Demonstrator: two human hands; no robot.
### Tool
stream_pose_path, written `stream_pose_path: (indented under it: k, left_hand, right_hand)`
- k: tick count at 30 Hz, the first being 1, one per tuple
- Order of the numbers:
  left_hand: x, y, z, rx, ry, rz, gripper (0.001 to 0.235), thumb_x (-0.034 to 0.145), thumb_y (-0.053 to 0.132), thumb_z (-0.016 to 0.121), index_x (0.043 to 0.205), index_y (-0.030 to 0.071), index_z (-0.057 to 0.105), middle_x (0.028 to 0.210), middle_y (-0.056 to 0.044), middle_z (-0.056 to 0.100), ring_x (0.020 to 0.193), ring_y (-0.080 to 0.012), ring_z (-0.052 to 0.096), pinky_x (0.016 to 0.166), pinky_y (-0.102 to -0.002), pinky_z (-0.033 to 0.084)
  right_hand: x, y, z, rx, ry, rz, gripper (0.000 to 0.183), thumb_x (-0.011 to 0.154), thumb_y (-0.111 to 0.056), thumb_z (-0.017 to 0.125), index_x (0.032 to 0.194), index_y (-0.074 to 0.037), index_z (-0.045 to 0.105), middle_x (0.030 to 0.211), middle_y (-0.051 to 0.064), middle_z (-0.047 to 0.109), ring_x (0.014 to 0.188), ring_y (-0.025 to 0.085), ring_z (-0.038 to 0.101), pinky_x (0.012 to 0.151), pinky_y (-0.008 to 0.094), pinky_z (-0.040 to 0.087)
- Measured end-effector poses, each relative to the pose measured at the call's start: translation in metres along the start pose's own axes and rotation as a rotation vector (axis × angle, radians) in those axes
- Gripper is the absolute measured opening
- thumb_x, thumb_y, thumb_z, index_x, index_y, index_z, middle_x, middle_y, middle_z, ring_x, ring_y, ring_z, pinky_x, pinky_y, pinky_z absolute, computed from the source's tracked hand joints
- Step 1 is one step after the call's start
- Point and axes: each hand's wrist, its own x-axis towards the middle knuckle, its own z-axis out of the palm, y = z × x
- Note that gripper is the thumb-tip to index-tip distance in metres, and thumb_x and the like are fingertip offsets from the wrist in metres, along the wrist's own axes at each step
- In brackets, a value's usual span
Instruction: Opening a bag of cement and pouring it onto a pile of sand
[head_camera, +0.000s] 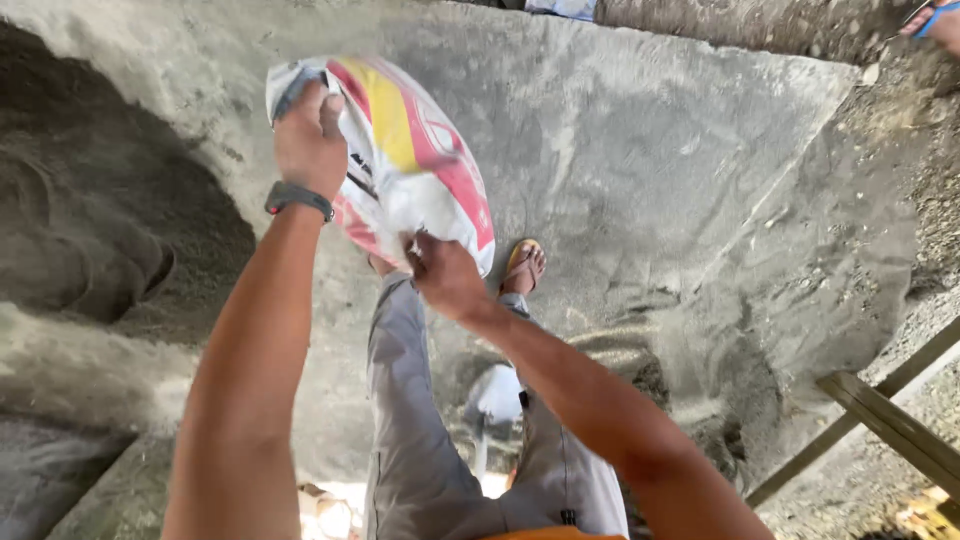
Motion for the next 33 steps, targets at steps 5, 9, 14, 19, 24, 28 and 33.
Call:
stream_pose_path:
  k: [5, 9, 14, 19, 24, 28, 33]
  left_hand:
    - [-0.017, 0.038, -0.077, -0.41, -0.048, -0.044, 0.039, 0.114, 0.042, 0.036, 0.097, 0.009, 0.048, 0.078, -0.011, 0.049, 0.05, -0.0304, 0.07, 0.041, -0.042, 0.038]
    - [-0.024, 0.004, -0.064, -0.286, 0.095, 0.05, 0.032, 0.112, 0.028, 0.045, 0.088, 0.006, 0.046, 0.081, -0.014, 0.053, 0.073, -0.0354, 0.05, 0.066, -0.05, 0.033]
    - [-0.039, 0.021, -0.051, -0.645, 0.126, -0.146, 0.027, 0.099, 0.022, 0.069, 0.094, 0.009, 0.045, 0.09, -0.009, 0.051, 0.078, -0.0232, 0.05, 0.074, -0.042, 0.045]
    - [-0.029, -0.006, 0.02, -0.263, -0.052, -0.501, 0.077, 0.075, 0.059, 0.085, 0.125, 0.008, 0.057, 0.124, -0.024, 0.063, 0.114, -0.0445, 0.063, 0.098, -0.051, 0.05]
    - [-0.007, -0.01, 0.026, 0.055, -0.028, -0.365, 0.025, 0.09, 0.029, 0.063, 0.109, 0.014, 0.071, 0.105, -0.016, 0.074, 0.095, -0.0468, 0.068, 0.074, -0.06, 0.052]
    - [0.001, -0.015, 0.036, 0.018, 0.006, -0.443, 0.036, 0.091, 0.035, 0.068, 0.113, 0.007, 0.074, 0.111, -0.021, 0.071, 0.102, -0.0467, 0.066, 0.087, -0.055, 0.052]
    - [0.012, -0.007, 0.039, -0.003, -0.023, -0.55, 0.02, 0.084, 0.023, 0.078, 0.095, 0.007, 0.074, 0.096, -0.023, 0.076, 0.092, -0.0473, 0.072, 0.081, -0.053, 0.057]
  right_hand:
    - [0.044, -0.029, -0.009, -0.089, -0.299, 0.458, 0.043, 0.101, -0.046, 0.041, 0.123, -0.011, 0.054, 0.121, 0.032, 0.065, 0.113, 0.055, 0.06, 0.091, 0.061, 0.044]
    - [0.069, -0.086, -0.019, 0.097, -0.19, 0.348, 0.068, 0.087, -0.065, 0.065, 0.065, -0.02, 0.02, 0.06, -0.005, 0.022, 0.06, 0.012, 0.023, 0.056, 0.037, 0.018]
    - [0.101, -0.063, 0.038, 0.022, -0.051, 0.535, 0.048, 0.087, -0.053, 0.069, 0.079, -0.008, 0.058, 0.08, 0.016, 0.07, 0.074, 0.035, 0.063, 0.064, 0.049, 0.044]
    - [0.083, -0.063, 0.053, -0.227, -0.196, 0.445, 0.033, 0.094, -0.04, 0.054, 0.094, -0.009, 0.064, 0.095, 0.017, 0.073, 0.095, 0.042, 0.069, 0.082, 0.049, 0.051]
    - [0.075, -0.048, 0.042, 0.075, 0.007, 0.352, 0.048, 0.099, -0.042, 0.044, 0.085, -0.003, 0.069, 0.098, 0.029, 0.071, 0.096, 0.052, 0.064, 0.074, 0.054, 0.044]
    - [0.05, -0.05, 0.046, 0.225, 0.076, 0.186, 0.056, 0.106, -0.041, 0.043, 0.062, -0.006, 0.043, 0.056, 0.018, 0.046, 0.055, 0.026, 0.046, 0.062, 0.05, 0.034]
    - [0.021, -0.015, 0.085, 0.262, 0.223, 0.116, 0.047, 0.104, -0.035, 0.045, 0.068, -0.006, 0.052, 0.063, 0.022, 0.061, 0.063, 0.04, 0.062, 0.062, 0.053, 0.037]
